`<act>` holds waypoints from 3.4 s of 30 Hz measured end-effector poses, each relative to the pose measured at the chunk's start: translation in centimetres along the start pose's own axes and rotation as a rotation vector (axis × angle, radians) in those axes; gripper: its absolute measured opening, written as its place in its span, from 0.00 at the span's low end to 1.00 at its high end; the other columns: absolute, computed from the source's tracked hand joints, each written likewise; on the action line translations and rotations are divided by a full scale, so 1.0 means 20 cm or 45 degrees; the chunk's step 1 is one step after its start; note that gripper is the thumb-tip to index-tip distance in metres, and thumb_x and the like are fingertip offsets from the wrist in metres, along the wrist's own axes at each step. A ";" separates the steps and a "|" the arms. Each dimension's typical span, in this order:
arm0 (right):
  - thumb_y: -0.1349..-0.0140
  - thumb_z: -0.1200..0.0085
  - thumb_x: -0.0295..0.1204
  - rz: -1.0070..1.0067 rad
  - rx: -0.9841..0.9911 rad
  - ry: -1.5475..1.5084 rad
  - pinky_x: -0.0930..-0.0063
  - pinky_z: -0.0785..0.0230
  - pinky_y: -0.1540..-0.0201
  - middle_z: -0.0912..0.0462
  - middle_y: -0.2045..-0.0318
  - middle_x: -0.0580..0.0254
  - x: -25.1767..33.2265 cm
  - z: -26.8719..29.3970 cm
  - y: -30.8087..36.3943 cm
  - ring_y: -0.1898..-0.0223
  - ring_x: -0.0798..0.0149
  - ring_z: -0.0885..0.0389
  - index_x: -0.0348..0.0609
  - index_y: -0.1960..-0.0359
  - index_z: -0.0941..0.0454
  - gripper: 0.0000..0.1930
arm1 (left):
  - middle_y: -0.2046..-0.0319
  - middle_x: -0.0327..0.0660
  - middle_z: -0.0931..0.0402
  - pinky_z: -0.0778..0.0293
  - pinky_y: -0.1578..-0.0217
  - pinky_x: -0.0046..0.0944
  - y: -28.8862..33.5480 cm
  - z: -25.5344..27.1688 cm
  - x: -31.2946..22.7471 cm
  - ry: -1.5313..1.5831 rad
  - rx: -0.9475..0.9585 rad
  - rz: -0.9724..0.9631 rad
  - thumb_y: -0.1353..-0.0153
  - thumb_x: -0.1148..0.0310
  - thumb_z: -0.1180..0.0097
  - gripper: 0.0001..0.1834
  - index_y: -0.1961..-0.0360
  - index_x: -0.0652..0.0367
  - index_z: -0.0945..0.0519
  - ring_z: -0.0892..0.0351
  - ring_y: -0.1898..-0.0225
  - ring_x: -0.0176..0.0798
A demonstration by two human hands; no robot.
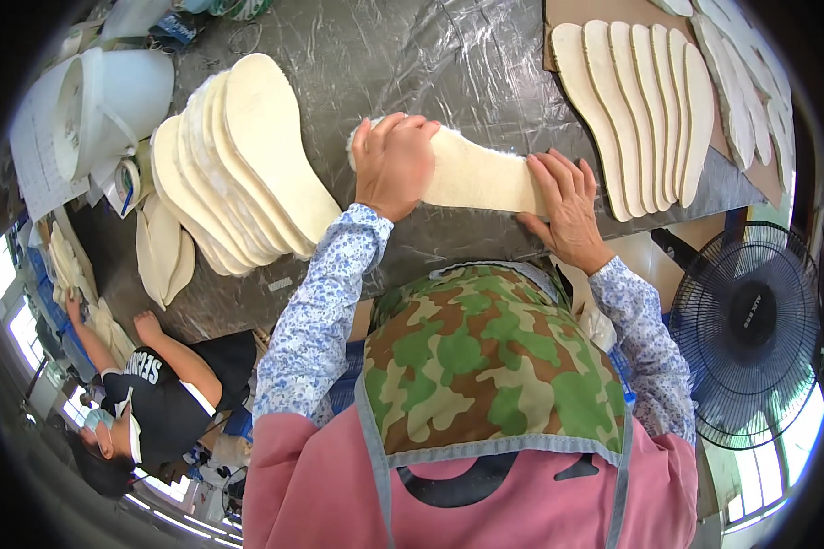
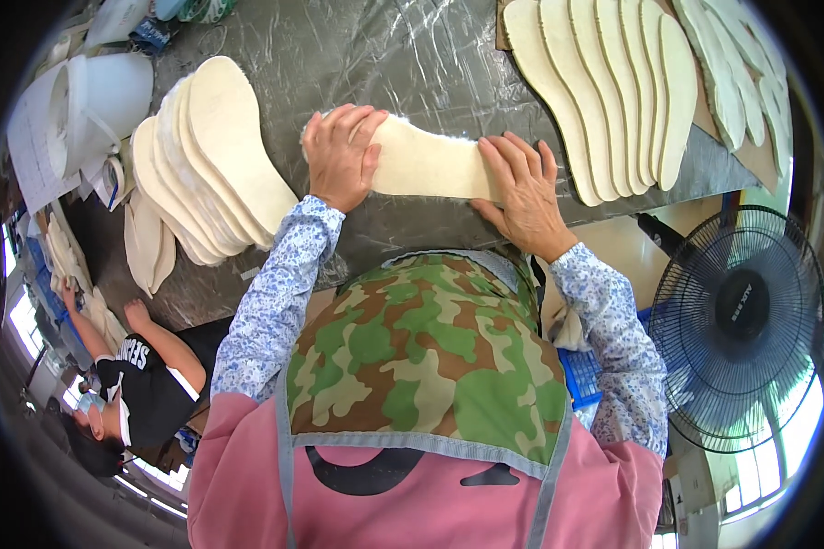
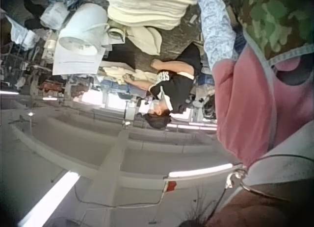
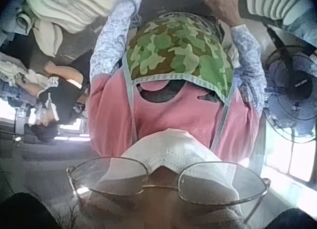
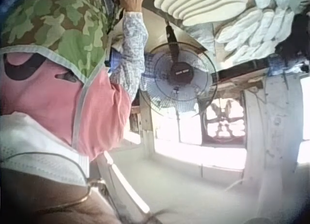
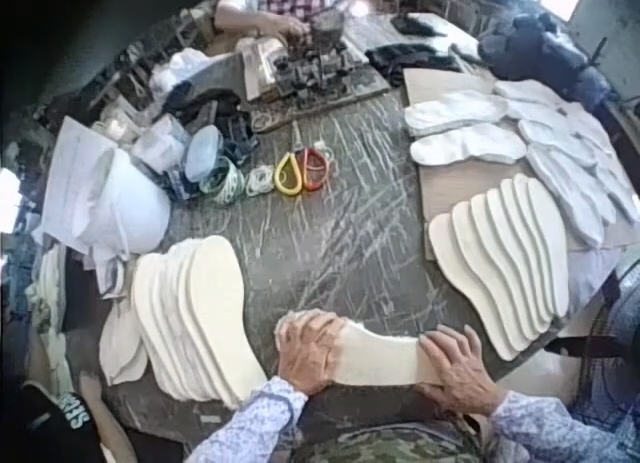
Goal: Sorting and bundling foam shoe insoles at a manufacturing station.
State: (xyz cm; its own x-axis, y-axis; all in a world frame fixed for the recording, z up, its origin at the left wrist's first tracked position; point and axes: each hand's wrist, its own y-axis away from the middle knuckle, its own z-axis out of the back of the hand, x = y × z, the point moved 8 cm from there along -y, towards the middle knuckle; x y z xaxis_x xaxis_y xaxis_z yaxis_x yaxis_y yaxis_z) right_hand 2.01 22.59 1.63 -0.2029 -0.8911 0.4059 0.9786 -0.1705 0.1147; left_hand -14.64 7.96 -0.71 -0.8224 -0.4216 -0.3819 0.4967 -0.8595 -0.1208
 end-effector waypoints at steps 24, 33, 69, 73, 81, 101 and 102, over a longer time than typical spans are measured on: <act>0.42 0.35 0.37 -0.254 0.120 -1.924 0.75 0.33 0.50 0.22 0.50 0.61 0.48 -0.05 -0.24 0.52 0.69 0.25 0.42 0.35 0.35 0.34 | 0.37 0.42 0.41 0.36 0.42 0.50 0.26 0.34 -0.15 1.940 -0.200 0.735 0.31 0.49 0.56 0.34 0.32 0.56 0.46 0.37 0.37 0.42; 0.53 0.28 0.41 -0.062 -0.312 -1.285 0.65 0.33 0.45 0.27 0.49 0.54 0.54 0.03 -0.20 0.47 0.59 0.27 0.42 0.37 0.33 0.41 | 0.48 0.45 0.32 0.30 0.49 0.37 0.21 0.48 -0.16 1.947 -0.426 0.554 0.31 0.67 0.50 0.24 0.39 0.62 0.42 0.29 0.48 0.36; 0.57 0.25 0.31 0.017 -0.346 -1.621 0.67 0.33 0.42 0.36 0.41 0.64 0.63 0.07 -0.07 0.41 0.63 0.32 0.46 0.36 0.37 0.45 | 0.74 0.35 0.32 0.35 0.69 0.32 -0.03 0.94 -0.17 1.376 -0.752 0.253 0.27 0.59 0.62 0.16 0.63 0.61 0.28 0.35 0.73 0.28; 0.58 0.25 0.34 0.055 -0.446 -1.455 0.65 0.33 0.40 0.37 0.40 0.58 0.62 0.10 -0.06 0.40 0.61 0.33 0.45 0.36 0.36 0.45 | 0.71 0.39 0.30 0.33 0.68 0.33 -0.04 0.98 -0.20 1.319 -0.725 0.253 0.27 0.54 0.60 0.18 0.60 0.60 0.31 0.33 0.72 0.31; 0.58 0.26 0.45 0.151 -0.639 -1.257 0.62 0.39 0.39 0.31 0.44 0.51 0.65 0.28 -0.06 0.42 0.55 0.30 0.34 0.34 0.42 0.52 | 0.67 0.32 0.26 0.28 0.63 0.30 -0.07 0.88 -0.16 2.177 -0.482 0.185 0.30 0.66 0.52 0.06 0.60 0.56 0.29 0.27 0.66 0.26; 0.42 0.38 0.28 -0.022 -0.716 -1.680 0.80 0.29 0.63 0.19 0.65 0.66 0.64 0.65 -0.35 0.66 0.75 0.23 0.34 0.55 0.24 0.16 | 0.38 0.43 0.34 0.37 0.39 0.46 -0.03 0.76 -0.16 2.435 -0.154 0.231 0.30 0.40 0.69 0.37 0.32 0.58 0.43 0.32 0.39 0.43; 0.41 0.39 0.28 -0.059 -0.806 -1.874 0.79 0.28 0.62 0.19 0.64 0.64 0.58 0.66 -0.37 0.66 0.74 0.22 0.34 0.55 0.24 0.15 | 0.38 0.42 0.35 0.37 0.38 0.45 -0.02 0.74 -0.20 2.259 -0.065 0.185 0.30 0.41 0.67 0.37 0.31 0.59 0.44 0.33 0.38 0.43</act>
State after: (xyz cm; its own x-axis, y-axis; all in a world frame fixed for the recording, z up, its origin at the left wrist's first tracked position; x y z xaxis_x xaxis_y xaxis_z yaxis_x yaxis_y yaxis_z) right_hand -8.10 18.99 17.44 0.2811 0.2172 0.9348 0.7505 -0.6569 -0.0730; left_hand -15.65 5.63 14.36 0.4639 0.3310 -0.8217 0.5666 -0.8239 -0.0120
